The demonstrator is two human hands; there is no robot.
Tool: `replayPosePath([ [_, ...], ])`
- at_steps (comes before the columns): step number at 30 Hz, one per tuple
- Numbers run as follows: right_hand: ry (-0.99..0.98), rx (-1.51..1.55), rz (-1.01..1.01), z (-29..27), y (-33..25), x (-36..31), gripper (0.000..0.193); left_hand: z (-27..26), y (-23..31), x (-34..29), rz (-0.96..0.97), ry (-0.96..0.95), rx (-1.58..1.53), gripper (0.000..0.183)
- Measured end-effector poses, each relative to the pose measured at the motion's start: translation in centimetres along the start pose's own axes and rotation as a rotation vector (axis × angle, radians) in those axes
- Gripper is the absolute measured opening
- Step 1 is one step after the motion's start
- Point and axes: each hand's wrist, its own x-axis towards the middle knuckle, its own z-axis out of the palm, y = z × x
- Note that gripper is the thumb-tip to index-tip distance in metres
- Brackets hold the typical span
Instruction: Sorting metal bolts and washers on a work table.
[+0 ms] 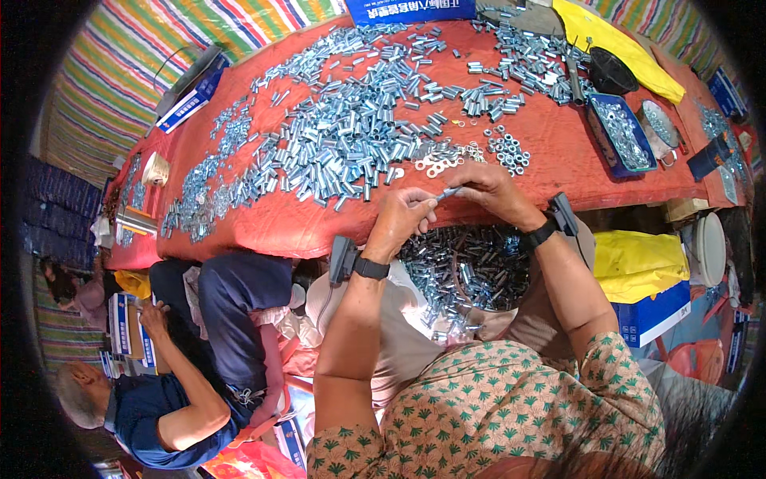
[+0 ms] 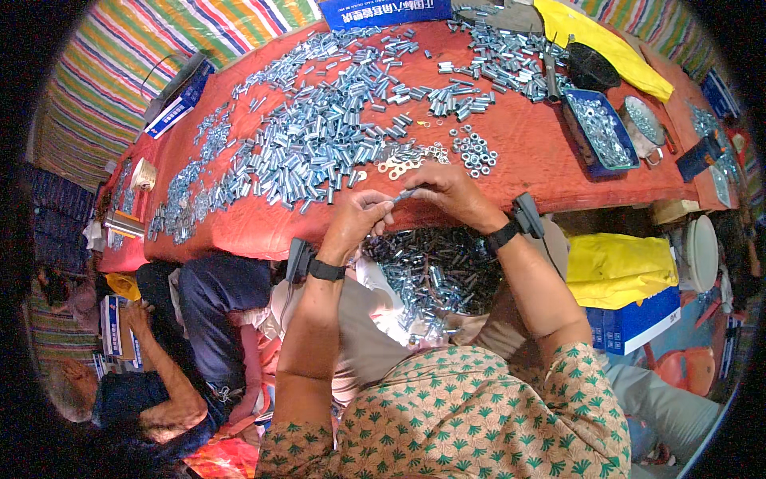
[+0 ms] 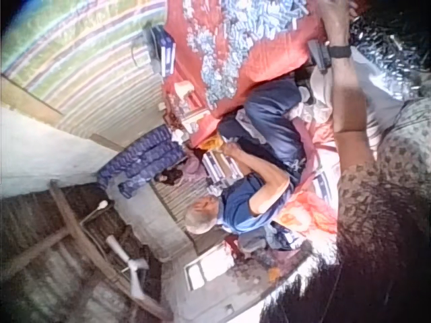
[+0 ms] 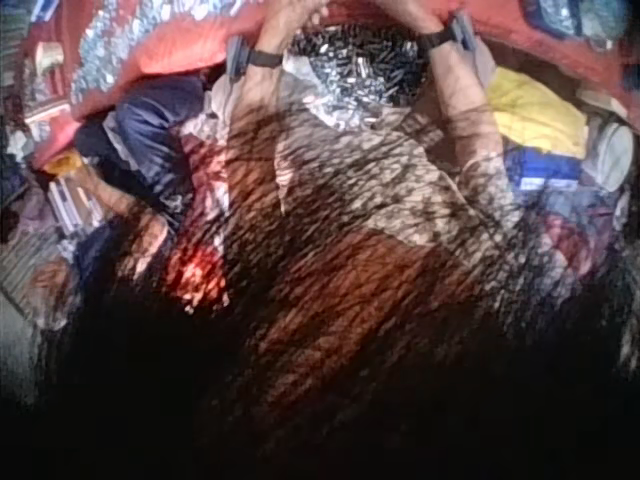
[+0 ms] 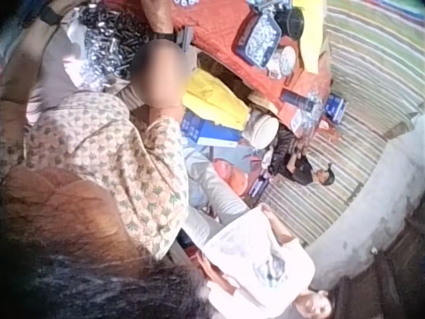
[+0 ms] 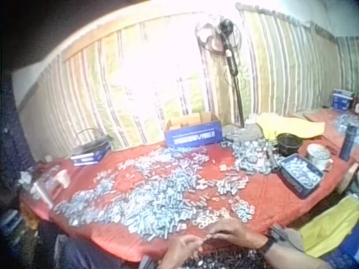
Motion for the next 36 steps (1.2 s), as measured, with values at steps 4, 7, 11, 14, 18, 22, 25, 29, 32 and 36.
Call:
replayPosePath([
  [4, -0.083, 0.384, 0.267, -0.1, 0.2, -0.4, 0.027, 0.4, 0.0, -0.6, -0.046, -0.076, -0.083, 0.020],
  [7, -0.092, 0.638, 0.417, 0.5, 0.9, -0.9, 0.038, 1.5, -0.1, -0.9, -0.061, -0.108, -0.186, 0.022],
  [11, -0.138, 0.534, 0.405, 1.8, -0.6, 0.4, 0.046, 0.8, -0.4, -1.2, -0.083, -0.155, -0.386, 0.025],
  [14, -0.144, 0.587, 0.314, 2.5, -1.0, 1.3, 0.048, -0.1, -1.0, -1.1, -0.128, -0.153, -0.408, 0.027],
  [18, 0.032, 0.472, 0.422, 3.1, 0.2, 3.1, 0.042, -0.3, -1.6, -0.8, -0.074, 0.012, -0.525, 0.027],
  [22, 0.052, -0.227, 0.048, 4.3, 1.3, 3.6, 0.028, -0.9, -1.8, -0.8, -0.064, 0.163, -0.594, 0.025],
  [25, 0.024, -0.292, 0.020, 5.0, 1.8, 3.2, 0.025, -0.6, -1.9, -0.9, -0.063, 0.166, -0.617, 0.025],
  [29, 0.090, -0.326, -0.036, 4.8, 1.7, 3.5, 0.028, -0.2, -2.2, -0.8, -0.062, 0.140, -0.598, 0.023],
  [32, 0.187, 0.030, 0.240, 4.0, 0.8, 3.4, 0.030, 0.0, -2.5, -0.8, -0.080, 0.103, -0.603, 0.023],
  [36, 0.175, 0.523, 0.467, 3.4, 0.3, 2.7, 0.032, 1.0, -2.3, -0.8, -0.112, 0.030, -0.621, 0.022],
])
